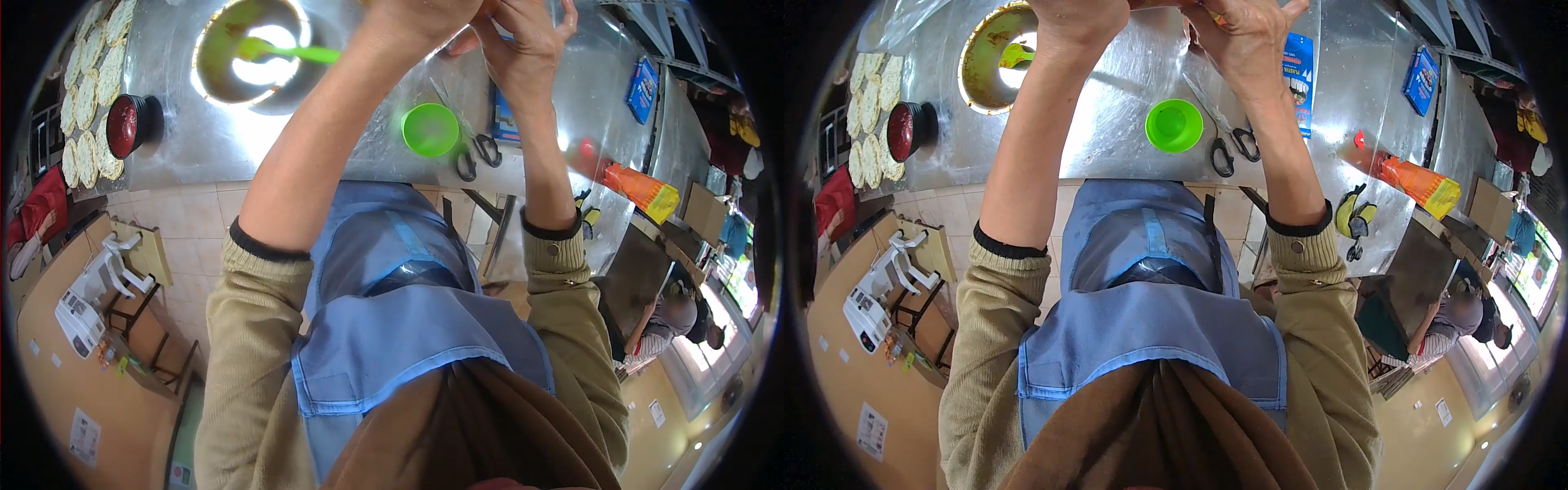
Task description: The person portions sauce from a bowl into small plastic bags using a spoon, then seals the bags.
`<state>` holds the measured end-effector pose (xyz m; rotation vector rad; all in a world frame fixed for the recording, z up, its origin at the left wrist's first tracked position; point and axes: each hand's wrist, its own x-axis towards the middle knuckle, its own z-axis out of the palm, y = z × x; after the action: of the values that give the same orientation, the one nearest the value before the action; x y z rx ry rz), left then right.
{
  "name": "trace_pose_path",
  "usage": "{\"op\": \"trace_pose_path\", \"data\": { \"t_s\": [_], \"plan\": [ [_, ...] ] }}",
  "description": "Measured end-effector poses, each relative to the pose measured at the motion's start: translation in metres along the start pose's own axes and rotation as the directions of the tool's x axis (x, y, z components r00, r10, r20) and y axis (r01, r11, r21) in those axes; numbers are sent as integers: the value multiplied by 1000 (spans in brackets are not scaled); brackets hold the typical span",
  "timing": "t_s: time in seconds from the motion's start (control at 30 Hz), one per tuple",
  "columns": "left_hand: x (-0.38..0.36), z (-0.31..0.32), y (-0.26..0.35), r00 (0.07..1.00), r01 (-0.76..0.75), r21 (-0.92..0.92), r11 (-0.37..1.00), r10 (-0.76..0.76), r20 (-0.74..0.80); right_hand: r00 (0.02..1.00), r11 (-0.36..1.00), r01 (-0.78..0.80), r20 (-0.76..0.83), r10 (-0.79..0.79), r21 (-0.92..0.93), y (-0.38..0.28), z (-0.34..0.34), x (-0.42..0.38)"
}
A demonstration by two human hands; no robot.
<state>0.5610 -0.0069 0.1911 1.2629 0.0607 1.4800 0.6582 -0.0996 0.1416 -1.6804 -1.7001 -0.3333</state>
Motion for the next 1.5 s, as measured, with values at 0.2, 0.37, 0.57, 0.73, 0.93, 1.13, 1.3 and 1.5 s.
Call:
{"op": "trace_pose_path", "data": {
  "t_s": [0.2,0.37,0.57,0.73,0.93,1.13,1.3,1.5],
  "plan": [
    [1,2,2,999,39,-46,998,-39,3,999,1000,22,-27,-22,7,1,1,2],
    [1,5,5,999,52,-64,997,-52,-6,1000,1000,19,-13,-19,-20,0,1,2],
    [4,2,6,997,71,-75,995,-73,-27,997,999,-17,81,21,-43,-5,-9,7],
    [6,3,7,994,93,-62,994,-96,-51,994,999,-5,111,10,-48,-2,-14,5],
    [7,1,5,997,68,-83,994,-69,-17,993,997,35,118,-27,-64,0,-15,6],
    [8,5,8,999,43,-60,997,-45,-26,994,997,44,100,-38,-57,2,-13,6],
    [7,3,5,999,45,-74,996,-46,-7,997,998,52,52,-50,-43,3,-8,5],
    [7,5,7,997,68,-107,992,-70,-16,993,995,82,85,-77,-64,6,-9,4]
  ]
}}
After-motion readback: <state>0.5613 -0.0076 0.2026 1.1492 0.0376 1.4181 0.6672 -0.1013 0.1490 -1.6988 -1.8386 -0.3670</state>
